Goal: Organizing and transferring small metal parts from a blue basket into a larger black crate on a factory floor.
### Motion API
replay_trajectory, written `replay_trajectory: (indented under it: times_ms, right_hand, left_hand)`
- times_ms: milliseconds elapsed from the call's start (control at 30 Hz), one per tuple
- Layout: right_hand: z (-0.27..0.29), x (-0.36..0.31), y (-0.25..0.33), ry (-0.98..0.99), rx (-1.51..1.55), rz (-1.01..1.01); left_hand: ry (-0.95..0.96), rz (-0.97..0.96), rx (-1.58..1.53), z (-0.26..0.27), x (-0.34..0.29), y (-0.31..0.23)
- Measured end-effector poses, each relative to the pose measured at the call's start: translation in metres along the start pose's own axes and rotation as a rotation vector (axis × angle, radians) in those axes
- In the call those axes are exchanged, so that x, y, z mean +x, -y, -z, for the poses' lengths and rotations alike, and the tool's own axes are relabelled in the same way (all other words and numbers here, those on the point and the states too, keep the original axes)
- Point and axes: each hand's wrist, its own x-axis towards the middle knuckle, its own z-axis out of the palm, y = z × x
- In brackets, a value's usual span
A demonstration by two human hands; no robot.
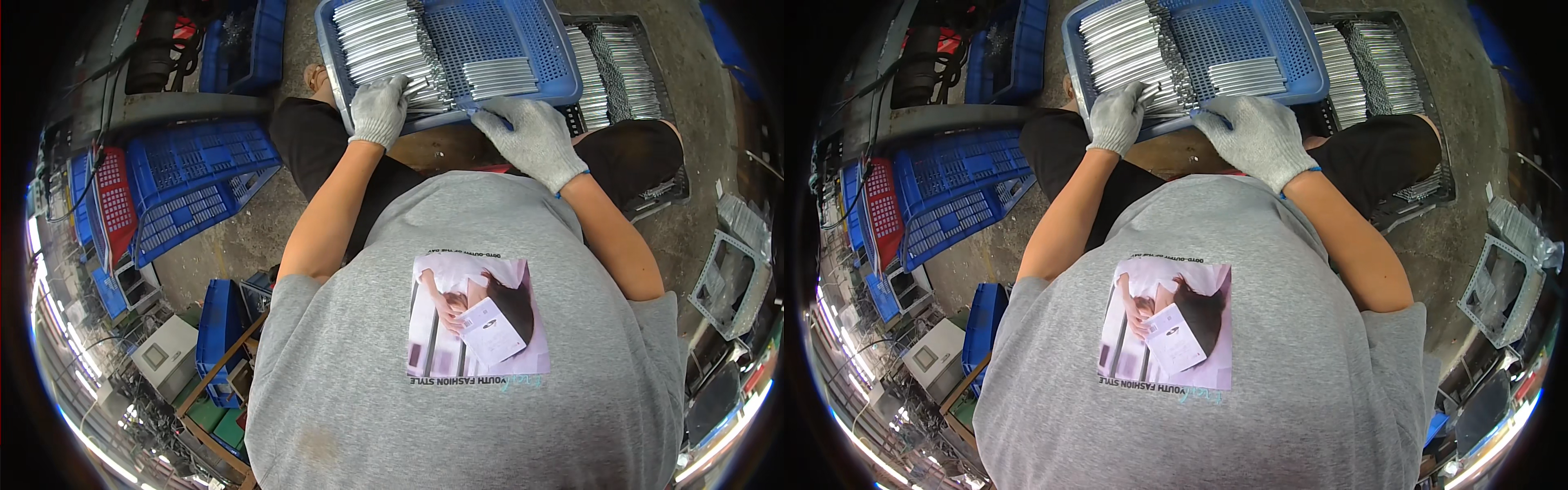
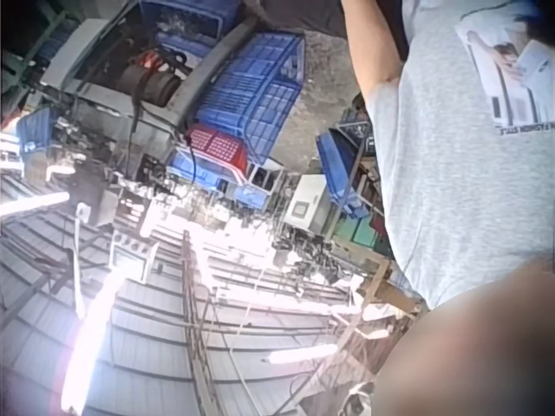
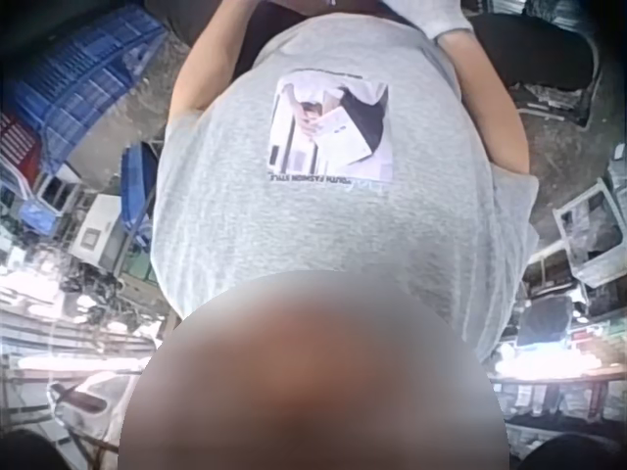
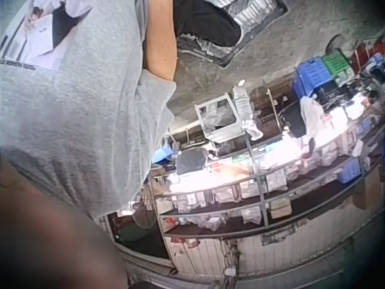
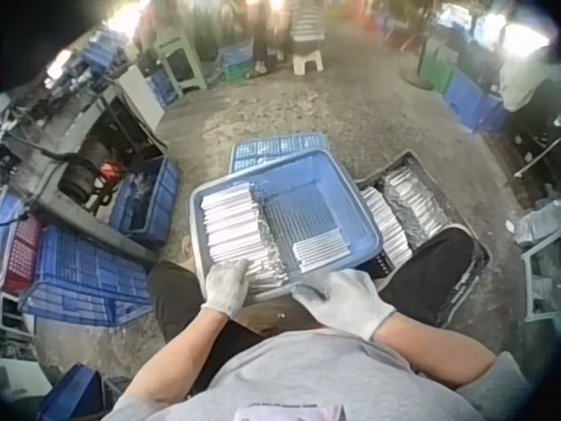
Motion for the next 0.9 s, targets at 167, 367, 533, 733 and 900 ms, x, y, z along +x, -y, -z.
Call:
replay_trajectory:
  times_ms: [167, 367, 533, 733, 900]
  right_hand:
    - [0.0, -0.001, -0.004, -0.028, -0.005, 0.028]
    - [0.011, -0.003, 0.004, 0.015, -0.008, 0.023]
    - [0.021, -0.006, 0.015, 0.038, -0.019, 0.043]
    - [0.021, -0.008, 0.014, -0.03, -0.117, 0.19]
    - [0.021, -0.005, 0.011, -0.066, -0.19, 0.257]
  left_hand:
    - [0.096, 0.011, 0.07, 0.004, 0.003, -0.001]
    - [0.236, 0.061, -0.396, 0.043, -0.006, -0.008]
    - [0.272, -0.033, -0.549, 0.075, -0.01, -0.018]
    - [0.1, -0.273, -0.463, 0.091, -0.009, -0.027]
    - [0.086, -0.313, -0.44, 0.101, -0.008, -0.035]
